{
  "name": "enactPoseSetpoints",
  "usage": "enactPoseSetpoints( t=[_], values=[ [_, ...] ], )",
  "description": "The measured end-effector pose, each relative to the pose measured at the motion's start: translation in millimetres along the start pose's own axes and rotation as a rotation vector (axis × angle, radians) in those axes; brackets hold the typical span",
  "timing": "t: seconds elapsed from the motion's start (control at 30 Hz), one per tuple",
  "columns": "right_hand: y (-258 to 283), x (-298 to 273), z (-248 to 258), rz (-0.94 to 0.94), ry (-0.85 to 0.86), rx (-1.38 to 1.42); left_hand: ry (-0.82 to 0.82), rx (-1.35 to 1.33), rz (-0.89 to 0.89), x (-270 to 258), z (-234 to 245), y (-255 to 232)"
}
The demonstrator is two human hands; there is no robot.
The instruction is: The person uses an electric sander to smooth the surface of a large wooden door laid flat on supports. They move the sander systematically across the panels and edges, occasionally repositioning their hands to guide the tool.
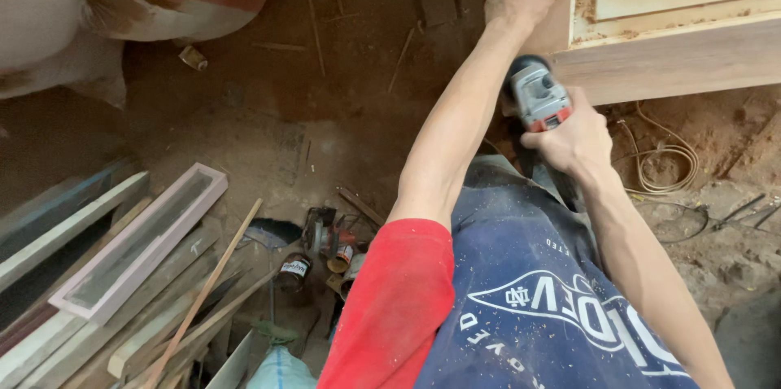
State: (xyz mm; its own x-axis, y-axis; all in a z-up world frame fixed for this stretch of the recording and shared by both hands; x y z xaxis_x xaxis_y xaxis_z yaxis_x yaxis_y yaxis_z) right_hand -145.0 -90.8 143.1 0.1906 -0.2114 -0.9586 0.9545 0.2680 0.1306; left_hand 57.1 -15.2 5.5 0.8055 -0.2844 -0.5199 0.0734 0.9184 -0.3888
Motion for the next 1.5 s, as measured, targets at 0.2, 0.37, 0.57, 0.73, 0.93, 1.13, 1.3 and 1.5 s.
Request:
enactPoseSetpoints(
  t=[0.2,0.37,0.57,0.73,0.93,1.13,1.3,1.5],
  values=[
    [-5.4,-7.6,-1.9,0.038,-0.009,0.002,-0.034,0.009,-0.002,3.8,-4.4,2.1],
    [-25.2,-10.9,-13.6,-0.045,0.085,-0.111,-0.028,-0.022,-0.015,3.8,-3.6,1.3],
    [-56.0,-8.8,8.5,-0.026,-0.007,0.036,-0.011,0.009,-0.014,2.2,-4.4,-2.5],
    [-39.9,-16.8,-14.2,-0.035,0.040,-0.063,-0.049,0.004,-0.081,6.1,-2.2,0.8],
    [-66.4,-0.6,12.1,-0.022,-0.019,0.040,0.040,-0.035,-0.019,3.5,2.5,-7.3],
    [-180.4,60.1,87.0,-0.066,-0.268,0.413,0.041,-0.011,-0.051,-3.7,17.6,-23.6],
    [-272.5,119.0,141.5,-0.030,-0.234,1.007,0.008,0.006,-0.087,-5.3,17.6,-27.9],
    [-231.9,89.5,147.8,-0.203,-0.212,0.582,0.011,0.151,-0.083,-4.9,15.2,-30.1]
  ],
)
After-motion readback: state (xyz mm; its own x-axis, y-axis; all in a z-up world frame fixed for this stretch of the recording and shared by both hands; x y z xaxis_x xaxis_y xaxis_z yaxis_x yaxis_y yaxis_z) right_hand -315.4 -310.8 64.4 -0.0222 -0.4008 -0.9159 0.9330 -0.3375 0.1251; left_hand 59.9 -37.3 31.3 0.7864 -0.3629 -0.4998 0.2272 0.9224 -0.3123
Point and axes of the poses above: each hand's wrist, its own x-axis towards the middle knuckle, its own z-axis out of the back of the hand, y = z × x, the point moved 7 cm from there along x, towards the middle knuckle, and after that the axes turned 10 degrees about -z, right-handed, at the moved point
